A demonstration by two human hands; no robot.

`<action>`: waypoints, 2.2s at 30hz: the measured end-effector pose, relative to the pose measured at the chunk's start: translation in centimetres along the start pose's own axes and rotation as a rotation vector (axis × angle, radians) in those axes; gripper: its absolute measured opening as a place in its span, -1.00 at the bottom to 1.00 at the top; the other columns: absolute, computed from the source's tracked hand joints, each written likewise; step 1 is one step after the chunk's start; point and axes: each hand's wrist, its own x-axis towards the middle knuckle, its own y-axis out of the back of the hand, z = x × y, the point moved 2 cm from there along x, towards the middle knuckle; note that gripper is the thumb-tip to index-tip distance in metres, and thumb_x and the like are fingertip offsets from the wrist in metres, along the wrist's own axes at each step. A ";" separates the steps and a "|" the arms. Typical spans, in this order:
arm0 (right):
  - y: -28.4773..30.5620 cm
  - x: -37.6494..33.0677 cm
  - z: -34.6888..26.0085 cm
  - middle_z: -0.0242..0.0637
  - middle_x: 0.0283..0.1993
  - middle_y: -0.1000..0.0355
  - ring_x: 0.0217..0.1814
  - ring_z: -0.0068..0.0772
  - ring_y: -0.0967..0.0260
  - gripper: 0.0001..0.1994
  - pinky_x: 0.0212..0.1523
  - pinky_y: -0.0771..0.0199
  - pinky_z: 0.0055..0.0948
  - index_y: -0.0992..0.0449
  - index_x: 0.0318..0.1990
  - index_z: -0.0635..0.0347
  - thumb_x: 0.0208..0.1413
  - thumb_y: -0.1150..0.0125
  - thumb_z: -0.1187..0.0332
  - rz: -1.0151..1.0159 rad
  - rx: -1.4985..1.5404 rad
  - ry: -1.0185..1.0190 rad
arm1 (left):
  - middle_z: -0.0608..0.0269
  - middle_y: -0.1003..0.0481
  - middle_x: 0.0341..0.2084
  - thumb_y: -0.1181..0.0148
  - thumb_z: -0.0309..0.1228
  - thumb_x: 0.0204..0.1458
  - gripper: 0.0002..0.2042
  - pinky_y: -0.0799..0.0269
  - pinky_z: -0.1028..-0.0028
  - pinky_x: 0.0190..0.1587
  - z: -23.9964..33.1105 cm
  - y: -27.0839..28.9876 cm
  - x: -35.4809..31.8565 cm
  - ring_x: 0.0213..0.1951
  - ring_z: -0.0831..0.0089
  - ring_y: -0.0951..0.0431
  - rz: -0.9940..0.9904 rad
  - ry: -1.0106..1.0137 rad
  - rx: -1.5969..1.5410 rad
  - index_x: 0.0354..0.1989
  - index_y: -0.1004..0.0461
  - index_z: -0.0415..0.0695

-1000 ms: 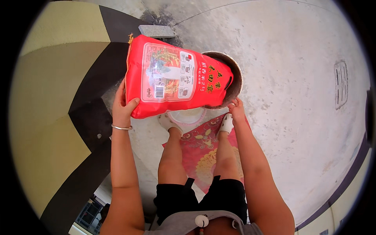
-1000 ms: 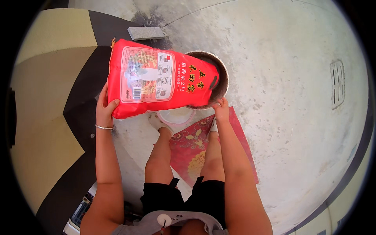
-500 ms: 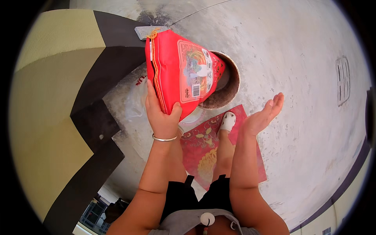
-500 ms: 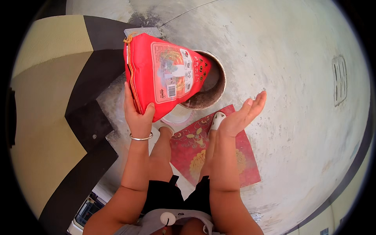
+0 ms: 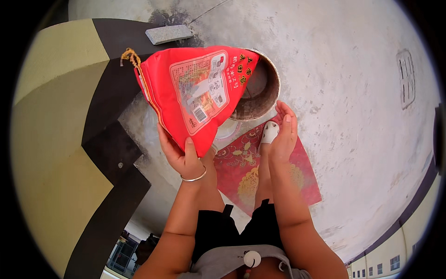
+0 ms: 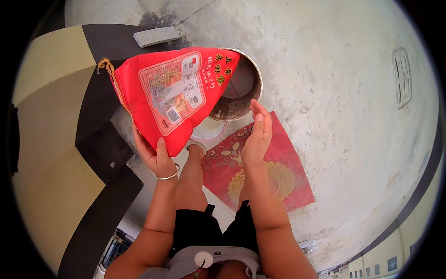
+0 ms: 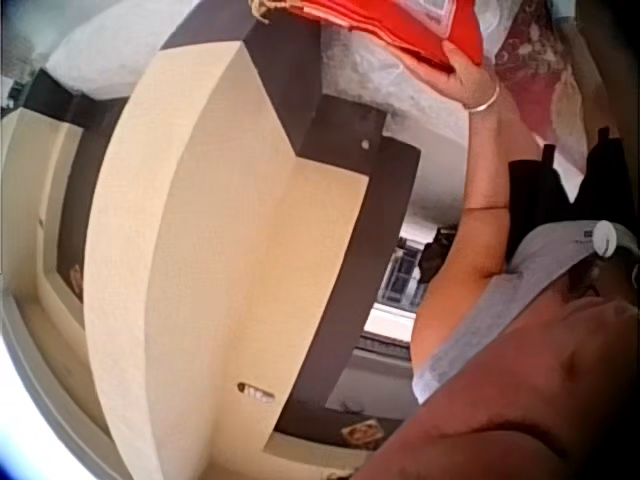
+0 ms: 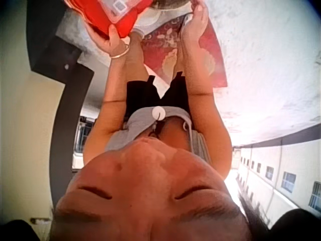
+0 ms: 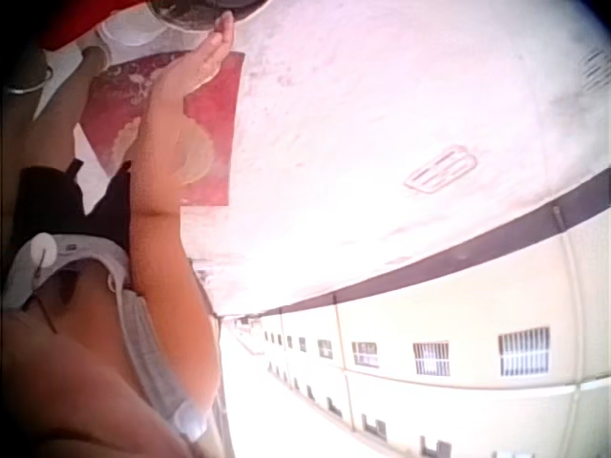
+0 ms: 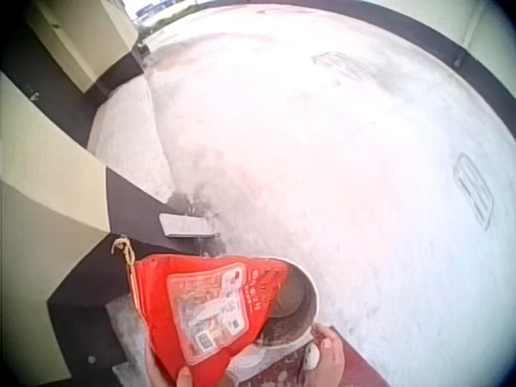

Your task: The person sifts white rice using a pink colander over a bucket, picking out debris by hand. They then pour more rice from a red bag into the colander and continue sifting. Finally, the person sweeps the floor with a broom and dustpan.

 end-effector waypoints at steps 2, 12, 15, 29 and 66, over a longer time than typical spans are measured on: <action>2.9 0.4 2.2 -0.24 0.05 -0.38 0.07 -0.45 -0.28 -0.72 0.05 -0.26 -0.45 -0.36 0.03 0.31 0.25 0.13 0.37 0.085 -0.168 -0.047 | -0.05 -0.26 0.10 0.06 -0.71 -0.10 -0.30 -0.23 0.33 0.15 0.0 0.1 -0.8 0.11 0.16 -0.35 -0.276 0.152 0.070 0.33 0.04 -0.26; 3.9 -3.5 8.8 -0.28 0.07 -0.29 -0.10 -0.42 -0.30 -0.41 -0.17 -0.40 -0.39 -0.19 0.16 0.25 0.09 -0.21 0.11 0.014 -0.083 -0.747 | 0.16 -0.40 -0.01 -0.06 -0.65 0.03 -0.57 -0.33 0.37 0.10 -9.7 2.0 -6.8 0.01 0.38 -0.42 0.063 0.869 -0.630 0.12 -0.23 -0.25; 3.1 -5.1 10.3 -0.23 0.10 -0.28 -0.01 -0.33 -0.30 -0.31 -0.09 -0.38 -0.26 -0.14 0.19 0.25 0.04 -0.23 0.02 -0.175 -0.068 -0.831 | 0.18 -0.40 -0.01 -0.06 -0.59 0.08 -0.61 -0.36 0.36 0.08 -8.0 2.5 -8.2 0.01 0.36 -0.43 0.096 0.936 -0.849 0.11 -0.24 -0.25; 1.5 -5.5 14.5 -0.16 0.08 -0.36 0.07 -0.32 -0.36 -0.52 0.06 -0.40 -0.34 -0.21 0.14 0.33 0.03 -0.14 0.58 -0.242 -0.077 -0.637 | 0.20 -0.33 0.09 -0.07 -0.54 0.10 -0.53 -0.20 0.29 0.21 -12.3 2.3 -12.0 0.16 0.32 -0.29 -0.086 1.155 -1.072 0.21 -0.16 -0.17; 2.7 -4.4 10.0 -0.13 0.25 -0.20 0.25 -0.37 -0.18 -0.44 0.21 -0.20 -0.32 -0.04 0.29 0.33 0.22 0.02 0.22 -0.234 -0.200 -0.528 | 0.27 -0.46 -0.07 -0.04 -0.43 0.00 -0.37 -0.30 0.66 -0.51 -15.8 9.9 0.3 -0.38 0.67 -0.43 -0.503 0.890 -0.520 0.32 -0.06 -0.16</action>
